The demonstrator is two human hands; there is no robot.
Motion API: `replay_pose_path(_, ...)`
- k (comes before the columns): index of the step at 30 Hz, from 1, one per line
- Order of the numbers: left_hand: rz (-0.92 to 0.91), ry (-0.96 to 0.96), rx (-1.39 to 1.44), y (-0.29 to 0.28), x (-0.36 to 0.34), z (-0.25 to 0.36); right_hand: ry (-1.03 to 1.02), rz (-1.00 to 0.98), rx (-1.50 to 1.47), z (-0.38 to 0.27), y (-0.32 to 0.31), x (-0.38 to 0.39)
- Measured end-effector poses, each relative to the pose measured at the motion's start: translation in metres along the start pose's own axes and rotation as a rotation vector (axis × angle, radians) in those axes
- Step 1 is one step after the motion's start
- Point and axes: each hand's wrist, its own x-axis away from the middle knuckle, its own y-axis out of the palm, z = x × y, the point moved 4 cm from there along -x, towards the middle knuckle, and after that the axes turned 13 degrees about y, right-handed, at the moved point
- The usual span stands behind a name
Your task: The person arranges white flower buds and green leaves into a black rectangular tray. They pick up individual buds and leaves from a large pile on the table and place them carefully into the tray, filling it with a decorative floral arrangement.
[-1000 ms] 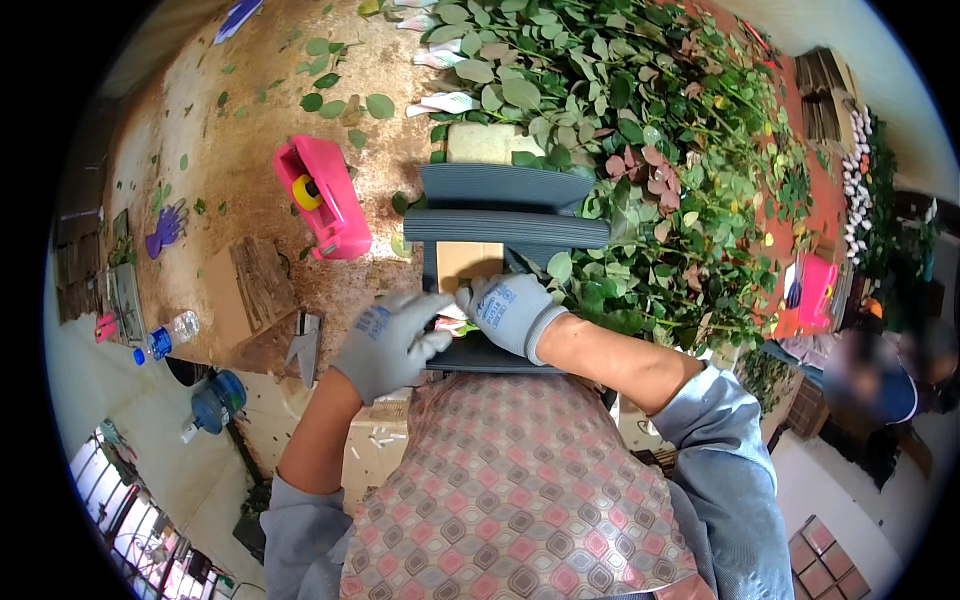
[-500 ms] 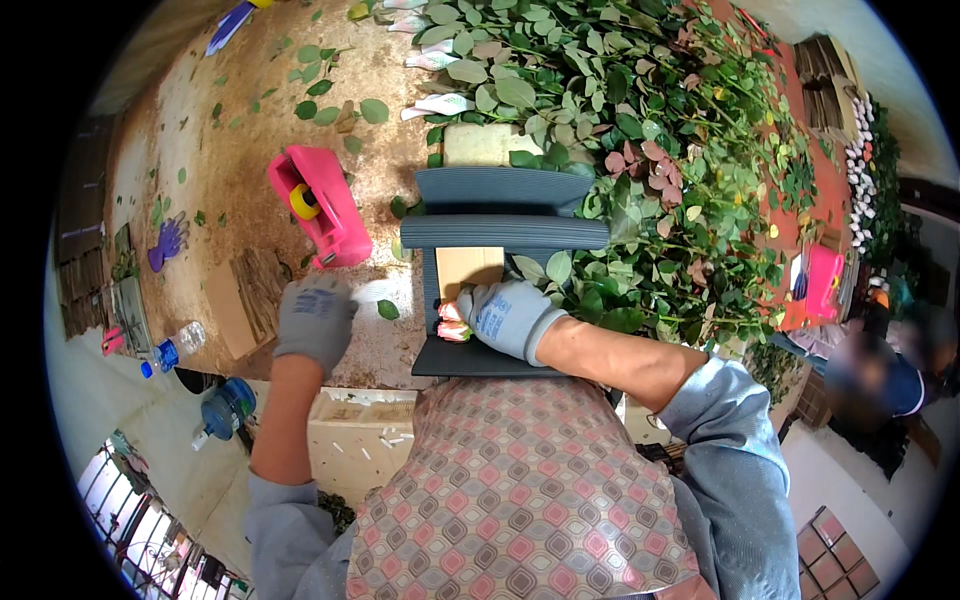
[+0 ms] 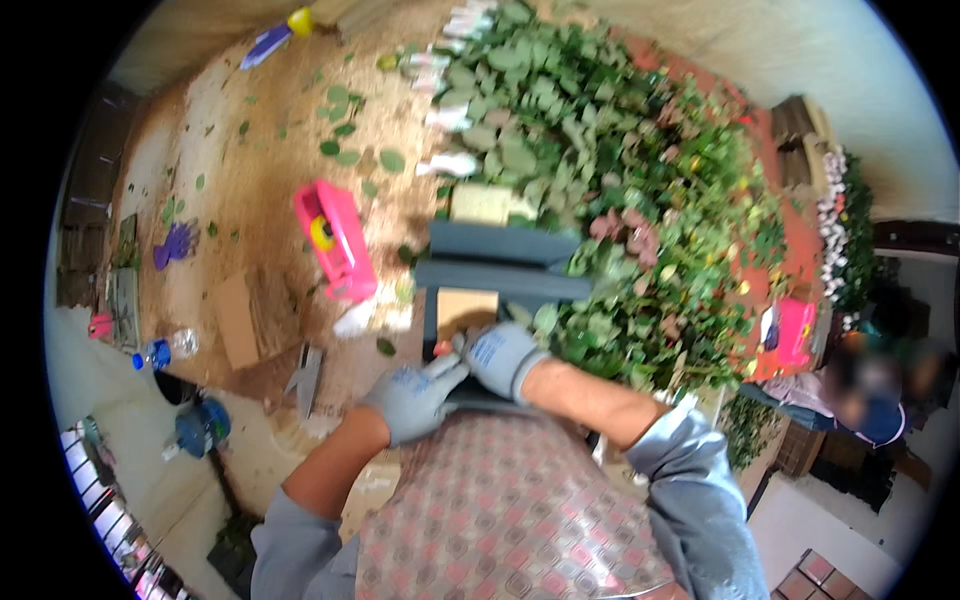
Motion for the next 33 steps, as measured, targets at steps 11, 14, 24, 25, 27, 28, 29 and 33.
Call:
replay_pose_path(11,0.089,-0.047,0.036,-0.009,0.005,0.013,0.215,0.62,-0.145,0.123,-0.212,-0.075)
replay_pose_path(14,0.111,-0.017,0.025,-0.012,-0.002,0.013,0.454,0.644,-0.242,0.232,-0.216,-0.119)
replay_pose_path(24,-0.019,-0.127,0.034,-0.008,-0.004,0.012,0.772,0.424,0.035,0.302,-0.186,-0.224)
replay_pose_path(25,-0.042,-0.15,0.049,-0.011,-0.004,0.014,0.751,0.404,0.079,0.3,-0.188,-0.224)
replay_pose_path(27,-0.036,-0.114,0.013,-0.004,-0.003,0.009,0.71,0.361,0.167,0.299,-0.191,-0.219)
replay_pose_path(28,-0.024,-0.093,-0.008,-0.002,-0.002,0.007,0.661,0.316,0.246,0.301,-0.194,-0.215)
replay_pose_path(29,-0.002,-0.075,-0.025,0.001,-0.001,0.008,0.618,0.377,0.303,0.298,-0.203,-0.207)
replay_pose_path(33,-0.039,-0.08,0.019,-0.011,-0.005,0.015,0.544,0.563,0.328,0.305,-0.269,-0.152)
